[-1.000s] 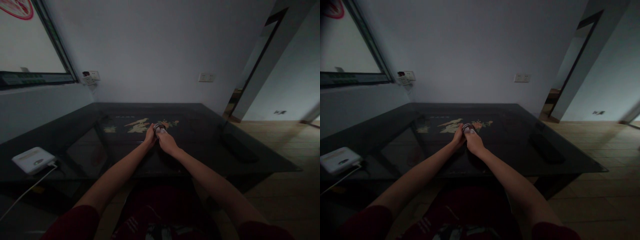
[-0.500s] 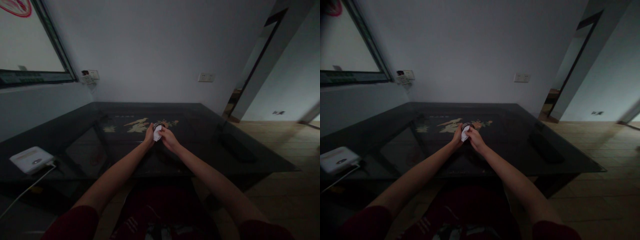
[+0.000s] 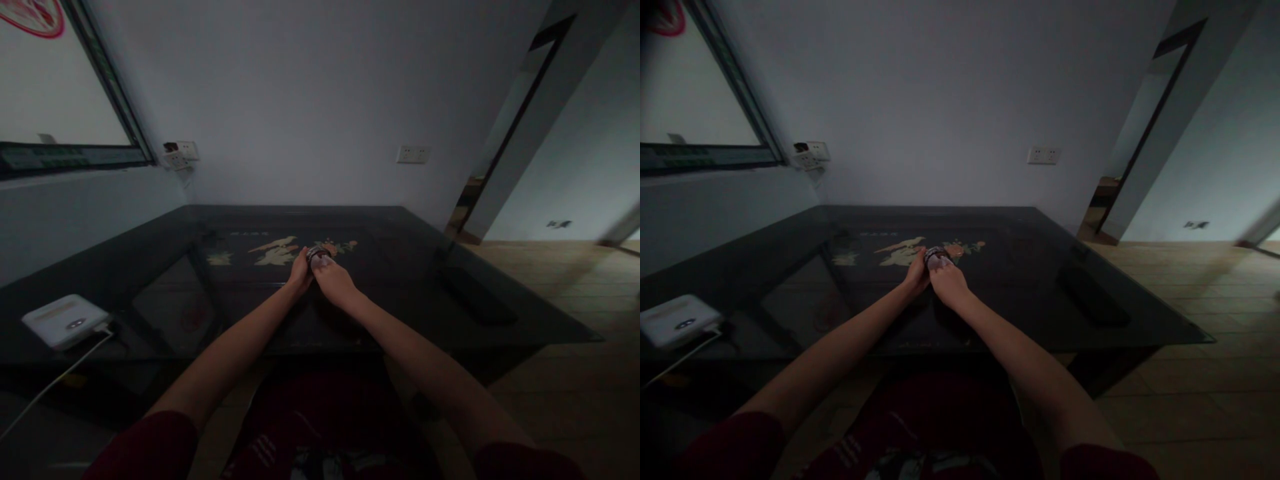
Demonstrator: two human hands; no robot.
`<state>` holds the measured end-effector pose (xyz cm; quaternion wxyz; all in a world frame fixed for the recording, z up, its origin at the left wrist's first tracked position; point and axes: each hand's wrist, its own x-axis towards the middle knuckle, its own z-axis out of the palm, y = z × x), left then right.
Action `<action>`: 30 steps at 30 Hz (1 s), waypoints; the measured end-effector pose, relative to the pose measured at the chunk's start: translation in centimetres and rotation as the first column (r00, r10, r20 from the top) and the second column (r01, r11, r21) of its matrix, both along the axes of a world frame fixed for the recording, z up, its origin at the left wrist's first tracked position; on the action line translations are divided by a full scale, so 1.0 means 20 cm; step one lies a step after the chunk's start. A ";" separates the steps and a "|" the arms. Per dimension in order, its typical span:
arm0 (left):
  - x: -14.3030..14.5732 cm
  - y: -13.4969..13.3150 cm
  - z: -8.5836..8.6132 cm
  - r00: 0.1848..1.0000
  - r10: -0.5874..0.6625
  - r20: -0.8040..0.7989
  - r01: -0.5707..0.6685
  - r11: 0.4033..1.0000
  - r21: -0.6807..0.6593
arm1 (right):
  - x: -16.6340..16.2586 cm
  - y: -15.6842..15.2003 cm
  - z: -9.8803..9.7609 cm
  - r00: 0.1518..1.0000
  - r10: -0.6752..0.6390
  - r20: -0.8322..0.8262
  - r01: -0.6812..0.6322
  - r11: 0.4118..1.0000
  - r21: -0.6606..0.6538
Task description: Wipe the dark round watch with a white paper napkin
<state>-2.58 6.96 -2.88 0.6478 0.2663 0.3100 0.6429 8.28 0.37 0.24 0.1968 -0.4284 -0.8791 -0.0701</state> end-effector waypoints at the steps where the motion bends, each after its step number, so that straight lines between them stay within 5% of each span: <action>1: 0.00 0.00 0.00 1.000 0.006 0.003 -0.006 1.000 0.001 | -0.01 0.00 0.00 1.000 -0.003 0.017 0.003 1.000 0.005; 7: 0.01 -0.02 0.02 0.999 0.012 -0.039 -0.012 1.000 0.015 | 0.01 -0.02 -0.01 1.000 -0.006 -0.009 0.006 1.000 -0.013; 12: 0.01 -0.02 0.02 0.998 0.046 -0.042 -0.045 0.998 0.040 | 0.02 0.01 -0.01 0.954 -0.070 -0.291 -0.021 0.954 -0.299; 14: 0.01 -0.02 0.02 0.996 0.072 -0.047 -0.071 0.997 0.032 | 0.01 0.04 -0.01 0.841 -0.072 -0.536 -0.180 0.897 -0.403; 17: 0.02 -0.02 0.03 0.996 0.081 -0.048 -0.081 0.997 0.005 | -0.02 0.07 -0.03 0.516 -0.160 -0.841 -0.464 0.774 -0.431; 19: 0.02 -0.03 0.04 0.996 0.075 -0.043 -0.075 0.997 -0.013 | -0.04 0.08 -0.03 0.349 -0.219 -0.911 -0.571 0.721 -0.392; 21: 0.02 -0.04 0.04 0.996 0.078 -0.043 -0.079 0.997 -0.020 | -0.04 0.08 -0.03 0.301 -0.229 -0.926 -0.605 0.705 -0.371; 23: 0.03 -0.04 0.04 0.995 0.092 -0.039 -0.092 0.996 -0.012 | -0.02 0.09 -0.04 0.376 -0.188 -0.908 -0.580 0.716 -0.388; 25: 0.02 -0.03 0.03 0.995 0.095 -0.036 -0.096 0.995 -0.003 | 0.00 0.09 -0.03 0.546 -0.093 -0.833 -0.491 0.769 -0.408; 28: 0.01 -0.02 0.02 0.997 0.074 -0.028 -0.074 0.997 -0.004 | 0.04 0.08 -0.02 0.827 0.040 -0.561 -0.283 0.891 -0.354; 30: 0.00 -0.01 0.01 0.998 0.055 -0.024 -0.055 0.998 -0.015 | 0.05 0.06 -0.01 0.943 0.057 -0.329 -0.157 0.945 -0.286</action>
